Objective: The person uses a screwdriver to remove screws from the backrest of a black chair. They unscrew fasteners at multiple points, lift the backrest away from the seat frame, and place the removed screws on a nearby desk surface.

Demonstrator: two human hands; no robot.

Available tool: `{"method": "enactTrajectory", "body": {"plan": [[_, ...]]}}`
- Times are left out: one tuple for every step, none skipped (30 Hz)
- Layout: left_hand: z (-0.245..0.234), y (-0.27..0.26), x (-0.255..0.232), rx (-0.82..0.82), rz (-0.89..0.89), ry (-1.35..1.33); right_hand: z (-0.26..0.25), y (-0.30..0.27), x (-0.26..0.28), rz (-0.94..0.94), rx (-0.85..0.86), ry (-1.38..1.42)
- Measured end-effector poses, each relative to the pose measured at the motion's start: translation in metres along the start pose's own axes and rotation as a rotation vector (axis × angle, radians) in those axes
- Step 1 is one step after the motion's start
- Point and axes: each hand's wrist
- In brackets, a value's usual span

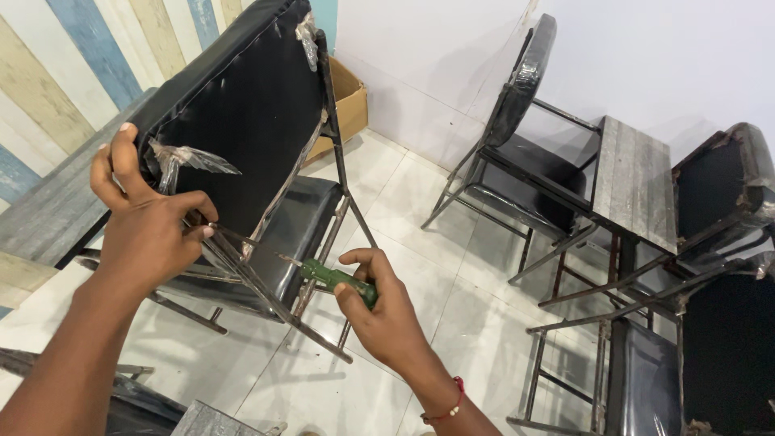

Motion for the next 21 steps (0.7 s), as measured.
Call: {"method": "enactTrajectory", "body": {"plan": [[0.000, 0.000, 0.001, -0.020, 0.025, 0.023, 0.001, 0.001, -0.001, 0.039, -0.005, 0.009], [0.000, 0.000, 0.001, -0.042, 0.050, 0.047, 0.002, 0.002, -0.001, 0.077, -0.011, 0.019], [0.000, 0.000, 0.001, -0.063, 0.076, 0.070, 0.004, 0.002, -0.001, 0.115, -0.017, 0.028], [0.001, 0.001, 0.002, -0.049, 0.058, 0.052, 0.003, 0.002, -0.001, 0.163, -0.019, 0.027], [0.002, 0.000, 0.002, -0.035, 0.040, 0.035, 0.001, 0.003, 0.000, 0.210, -0.021, 0.027], [0.003, 0.000, 0.002, -0.021, 0.025, 0.015, 0.000, 0.002, 0.000, 0.259, -0.024, 0.026], [0.003, 0.000, 0.003, -0.013, 0.019, -0.015, 0.000, 0.001, 0.001, 0.239, -0.035, -0.028], [0.004, 0.000, 0.005, -0.007, 0.017, -0.045, 0.001, 0.001, 0.001, 0.218, -0.048, -0.080], [0.004, 0.001, 0.006, 0.000, 0.014, -0.074, 0.001, 0.001, 0.002, 0.197, -0.062, -0.133], [0.005, 0.001, 0.007, -0.032, 0.043, -0.051, 0.003, 0.001, 0.002, 0.117, -0.071, -0.081], [0.006, 0.000, 0.007, -0.064, 0.072, -0.029, 0.004, 0.001, 0.001, 0.038, -0.081, -0.030], [0.007, -0.001, 0.008, -0.096, 0.101, -0.004, 0.006, 0.001, 0.001, -0.042, -0.089, 0.023], [0.007, -0.002, 0.009, -0.099, 0.101, 0.002, 0.008, 0.000, 0.000, -0.058, -0.087, 0.034], [0.008, -0.002, 0.009, -0.103, 0.102, 0.006, 0.010, 0.000, 0.000, -0.075, -0.087, 0.043], [0.008, -0.002, 0.011, -0.107, 0.104, 0.010, 0.011, 0.000, -0.001, -0.092, -0.088, 0.051], [0.008, -0.002, 0.010, -0.109, 0.102, 0.003, 0.011, -0.001, -0.001, -0.006, -0.088, 0.047], [0.009, -0.001, 0.010, -0.111, 0.100, -0.003, 0.009, -0.001, -0.001, 0.079, -0.087, 0.044], [0.009, -0.001, 0.010, -0.114, 0.094, -0.011, 0.008, -0.001, -0.001, 0.163, -0.082, 0.038], [0.010, -0.001, 0.010, -0.105, 0.091, -0.023, 0.006, -0.001, 0.000, 0.153, -0.084, 0.022], [0.009, -0.001, 0.010, -0.095, 0.086, -0.031, 0.006, -0.001, 0.000, 0.143, -0.084, 0.009], [0.008, -0.001, 0.011, -0.085, 0.081, -0.040, 0.006, -0.001, 0.001, 0.134, -0.083, -0.004]]}}
Point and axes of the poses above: each hand's wrist, its own y-axis towards the middle knuckle, its own z-axis out of the palm, x = y × z, and after that the axes turned 2 degrees about z, right-handed
